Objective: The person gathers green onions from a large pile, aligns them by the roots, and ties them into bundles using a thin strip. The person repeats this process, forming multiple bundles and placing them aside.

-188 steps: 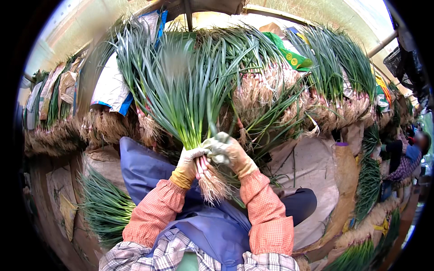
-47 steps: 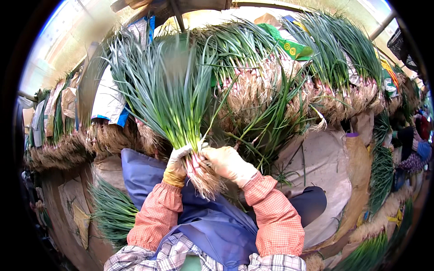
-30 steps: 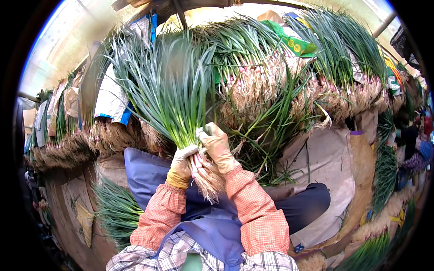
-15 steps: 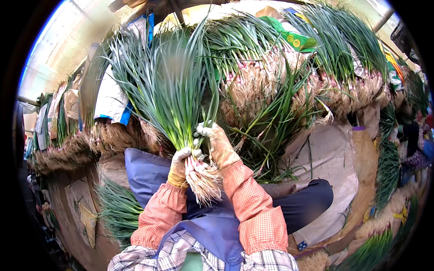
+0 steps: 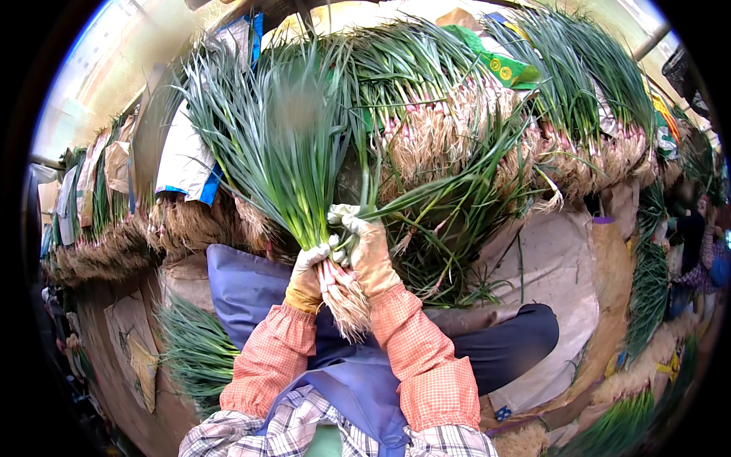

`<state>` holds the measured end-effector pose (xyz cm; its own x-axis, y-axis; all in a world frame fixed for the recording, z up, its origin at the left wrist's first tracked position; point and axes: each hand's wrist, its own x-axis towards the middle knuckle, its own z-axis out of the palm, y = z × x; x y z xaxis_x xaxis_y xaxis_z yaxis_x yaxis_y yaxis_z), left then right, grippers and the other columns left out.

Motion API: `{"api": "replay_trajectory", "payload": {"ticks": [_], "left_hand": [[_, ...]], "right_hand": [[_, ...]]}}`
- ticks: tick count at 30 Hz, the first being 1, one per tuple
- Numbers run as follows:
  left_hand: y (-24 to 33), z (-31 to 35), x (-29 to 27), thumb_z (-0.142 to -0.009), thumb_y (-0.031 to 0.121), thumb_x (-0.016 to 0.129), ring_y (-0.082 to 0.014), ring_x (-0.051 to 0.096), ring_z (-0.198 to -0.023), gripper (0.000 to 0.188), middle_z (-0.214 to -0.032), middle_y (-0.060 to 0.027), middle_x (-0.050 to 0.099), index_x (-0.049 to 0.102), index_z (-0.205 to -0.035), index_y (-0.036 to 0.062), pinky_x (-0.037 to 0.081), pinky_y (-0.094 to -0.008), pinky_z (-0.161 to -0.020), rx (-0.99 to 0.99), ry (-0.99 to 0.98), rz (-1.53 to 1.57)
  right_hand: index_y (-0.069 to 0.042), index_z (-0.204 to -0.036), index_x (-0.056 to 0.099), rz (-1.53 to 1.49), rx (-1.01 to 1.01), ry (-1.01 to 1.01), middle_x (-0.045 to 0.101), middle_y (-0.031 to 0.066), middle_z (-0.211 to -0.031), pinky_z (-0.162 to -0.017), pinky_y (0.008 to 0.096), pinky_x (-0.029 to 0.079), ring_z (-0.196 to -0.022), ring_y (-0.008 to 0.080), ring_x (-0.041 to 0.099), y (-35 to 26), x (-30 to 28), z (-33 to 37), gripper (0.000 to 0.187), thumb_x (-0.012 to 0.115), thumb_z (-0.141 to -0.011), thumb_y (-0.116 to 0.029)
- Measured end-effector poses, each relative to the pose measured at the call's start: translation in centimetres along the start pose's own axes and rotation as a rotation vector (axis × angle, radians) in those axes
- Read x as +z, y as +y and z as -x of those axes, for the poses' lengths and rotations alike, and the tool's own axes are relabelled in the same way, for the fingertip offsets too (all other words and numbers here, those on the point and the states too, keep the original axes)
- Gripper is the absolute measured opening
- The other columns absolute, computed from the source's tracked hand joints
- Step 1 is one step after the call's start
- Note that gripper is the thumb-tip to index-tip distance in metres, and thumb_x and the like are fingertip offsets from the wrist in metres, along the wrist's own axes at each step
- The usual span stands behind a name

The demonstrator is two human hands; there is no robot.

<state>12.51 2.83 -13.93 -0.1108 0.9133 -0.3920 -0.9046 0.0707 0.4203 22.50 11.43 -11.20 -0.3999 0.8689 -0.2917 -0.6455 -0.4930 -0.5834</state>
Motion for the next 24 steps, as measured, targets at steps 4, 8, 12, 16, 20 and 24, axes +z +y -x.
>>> {"api": "replay_trajectory", "payload": {"ticks": [4,8,12,16,20,24], "left_hand": [[0.4,-0.2,-0.5,-0.08,0.006,0.064,-0.0284,0.066,-0.07,0.026,-0.085,-0.0149,0.066,0.06,-0.103,-0.0042,0.06,-0.0431,-0.057,-0.011,0.065,-0.011],[1.3,0.2,0.9,-0.08,0.006,0.065,-0.0287,0.067,-0.067,0.022,-0.077,-0.0159,0.065,0.059,-0.1,-0.003,0.059,-0.0426,-0.055,0.014,0.071,-0.067],[1.9,0.8,0.7,-0.083,0.011,0.066,-0.0295,0.065,-0.075,0.02,-0.079,-0.0132,0.063,0.059,-0.099,0.0014,0.059,-0.0481,-0.066,-0.147,-0.097,0.093],[1.8,0.7,3.3,-0.082,0.012,0.068,-0.0295,0.066,-0.084,0.029,-0.086,-0.0146,0.064,0.057,-0.106,-0.0016,0.059,-0.0466,-0.071,-0.056,-0.186,0.038],[2.1,-1.0,2.2,-0.08,0.011,0.067,-0.0296,0.067,-0.088,0.035,-0.108,-0.0234,0.065,0.059,-0.108,-0.0075,0.059,-0.0377,-0.073,0.099,-0.036,-0.17],[0.7,-2.0,-0.1,-0.081,0.011,0.064,-0.0336,0.067,-0.08,0.033,-0.094,-0.0226,0.066,0.06,-0.107,-0.0089,0.059,-0.0429,-0.071,0.051,-0.033,-0.207]], "right_hand": [[0.006,-0.128,0.049,-0.319,0.116,-0.196,0.04,-0.0054,-0.055,-0.042,0.0213,0.031,-0.042,0.0047,0.031,-2.1,-0.8,0.1,0.041,0.044,-0.1,-0.024],[0.006,-0.134,0.044,-0.315,-0.114,-0.169,0.029,-0.0084,-0.049,-0.037,0.0208,0.025,-0.039,0.0032,0.024,-5.8,-2.6,-2.6,0.047,0.039,-0.103,-0.029],[0.0,-0.124,0.055,0.579,-0.234,0.049,0.056,-0.0013,-0.065,-0.044,0.0231,0.04,-0.048,0.0084,0.048,-8.0,-5.6,-6.4,0.038,0.05,-0.098,-0.028],[-0.005,-0.114,0.058,1.691,-0.011,0.151,0.067,0.0217,-0.103,-0.091,0.0445,0.045,-0.105,0.0406,0.06,-3.4,-5.8,-10.1,0.056,0.061,-0.084,-0.051],[-0.008,-0.109,0.062,0.877,0.236,-0.077,0.062,0.0001,-0.078,-0.054,0.0237,0.045,-0.059,0.008,0.052,-3.2,-3.5,-7.9,0.029,0.072,-0.082,-0.013],[-0.006,-0.106,0.062,0.821,0.387,-0.228,0.061,0.0007,-0.077,-0.049,0.0237,0.045,-0.059,0.0077,0.055,-4.4,-2.5,-4.6,0.02,0.064,-0.087,-0.009]]}}
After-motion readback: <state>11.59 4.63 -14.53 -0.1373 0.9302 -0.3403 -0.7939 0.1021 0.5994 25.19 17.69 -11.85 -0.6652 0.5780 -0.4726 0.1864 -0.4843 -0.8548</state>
